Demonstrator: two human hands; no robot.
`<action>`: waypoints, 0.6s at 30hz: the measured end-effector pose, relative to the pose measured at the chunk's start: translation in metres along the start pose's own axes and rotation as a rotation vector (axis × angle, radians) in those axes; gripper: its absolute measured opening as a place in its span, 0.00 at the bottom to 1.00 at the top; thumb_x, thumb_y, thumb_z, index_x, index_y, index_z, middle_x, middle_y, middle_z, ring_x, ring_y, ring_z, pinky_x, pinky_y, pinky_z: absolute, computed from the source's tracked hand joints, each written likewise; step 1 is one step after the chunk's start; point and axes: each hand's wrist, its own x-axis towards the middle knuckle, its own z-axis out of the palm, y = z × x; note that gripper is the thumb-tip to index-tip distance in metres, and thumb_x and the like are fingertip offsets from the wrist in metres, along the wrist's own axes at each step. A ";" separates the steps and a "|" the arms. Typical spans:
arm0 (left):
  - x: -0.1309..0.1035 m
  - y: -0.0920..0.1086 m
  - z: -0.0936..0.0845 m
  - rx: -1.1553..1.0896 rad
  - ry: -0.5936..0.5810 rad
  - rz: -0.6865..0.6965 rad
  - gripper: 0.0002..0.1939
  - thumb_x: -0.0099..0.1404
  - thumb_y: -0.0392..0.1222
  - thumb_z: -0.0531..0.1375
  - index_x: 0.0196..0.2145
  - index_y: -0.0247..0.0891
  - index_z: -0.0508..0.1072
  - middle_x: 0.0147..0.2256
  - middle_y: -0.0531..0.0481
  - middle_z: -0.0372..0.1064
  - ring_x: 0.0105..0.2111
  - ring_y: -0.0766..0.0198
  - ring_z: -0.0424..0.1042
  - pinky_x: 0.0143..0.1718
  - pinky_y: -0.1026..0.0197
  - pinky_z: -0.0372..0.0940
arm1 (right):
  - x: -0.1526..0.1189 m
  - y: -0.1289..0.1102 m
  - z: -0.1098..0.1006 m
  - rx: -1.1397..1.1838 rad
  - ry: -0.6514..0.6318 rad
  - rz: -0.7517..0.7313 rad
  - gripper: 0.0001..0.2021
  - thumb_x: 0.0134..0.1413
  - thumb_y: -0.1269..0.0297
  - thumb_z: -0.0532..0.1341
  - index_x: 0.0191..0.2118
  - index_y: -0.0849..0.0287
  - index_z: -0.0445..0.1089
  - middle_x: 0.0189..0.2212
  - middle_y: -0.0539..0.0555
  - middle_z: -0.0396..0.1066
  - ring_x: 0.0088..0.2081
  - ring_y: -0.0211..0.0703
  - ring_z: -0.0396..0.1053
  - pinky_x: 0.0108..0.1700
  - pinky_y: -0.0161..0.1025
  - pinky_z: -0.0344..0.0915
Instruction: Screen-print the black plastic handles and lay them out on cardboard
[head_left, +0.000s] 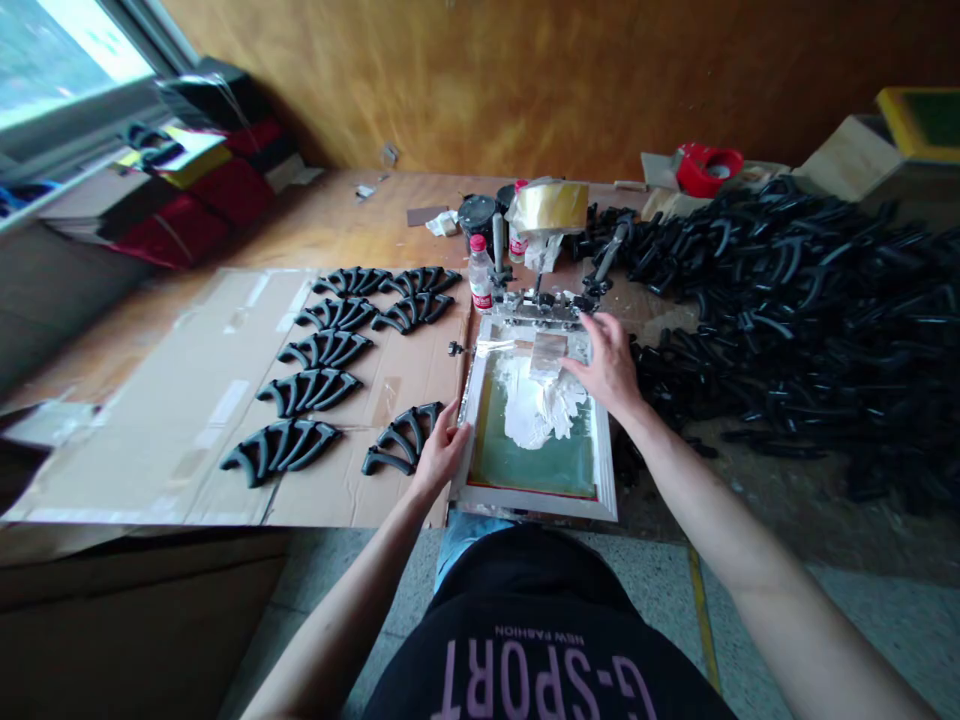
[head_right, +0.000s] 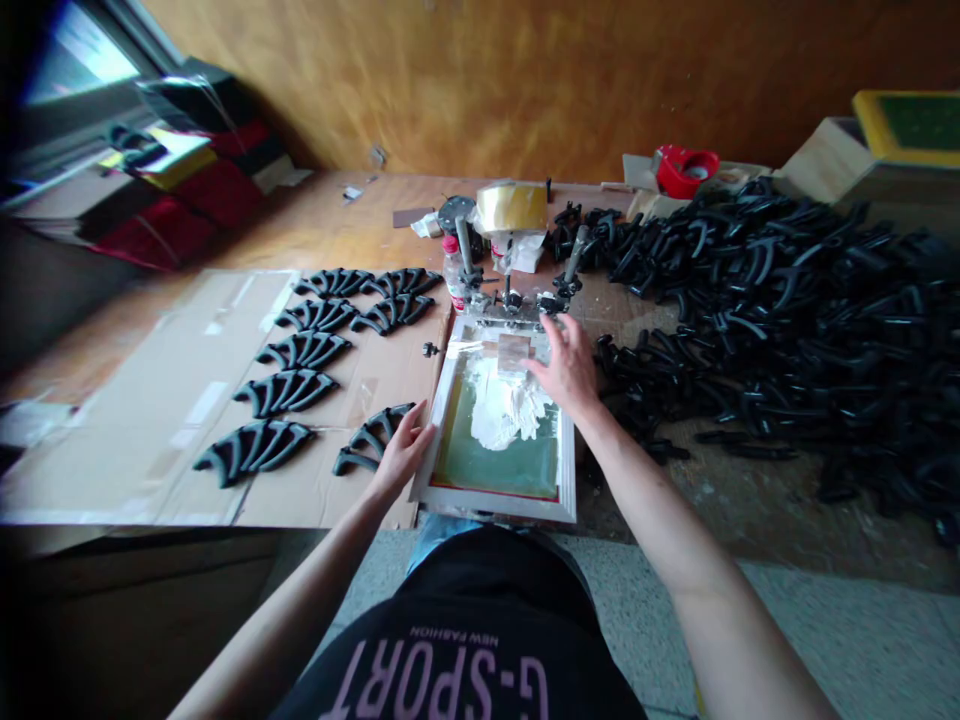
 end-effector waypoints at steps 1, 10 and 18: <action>0.005 -0.009 0.003 0.029 0.006 -0.002 0.37 0.62 0.54 0.58 0.65 0.41 0.56 0.32 0.50 0.73 0.30 0.62 0.71 0.31 0.63 0.65 | 0.006 -0.015 0.005 -0.017 -0.068 -0.051 0.24 0.52 0.60 0.65 0.55 0.60 0.66 0.51 0.63 0.64 0.51 0.55 0.64 0.51 0.49 0.64; 0.016 -0.027 0.003 0.105 0.048 0.036 0.31 0.61 0.54 0.58 0.59 0.41 0.66 0.33 0.48 0.74 0.34 0.60 0.72 0.36 0.61 0.66 | -0.059 -0.052 0.000 0.008 -0.541 -0.620 0.09 0.56 0.77 0.55 0.38 0.60 0.71 0.35 0.56 0.71 0.40 0.46 0.67 0.39 0.39 0.61; 0.012 -0.017 0.002 0.012 -0.034 0.009 0.31 0.61 0.56 0.58 0.58 0.38 0.66 0.34 0.48 0.74 0.32 0.61 0.73 0.32 0.62 0.66 | -0.068 -0.052 0.003 0.026 -0.386 -0.553 0.11 0.59 0.75 0.55 0.42 0.59 0.72 0.38 0.56 0.73 0.41 0.46 0.65 0.40 0.40 0.62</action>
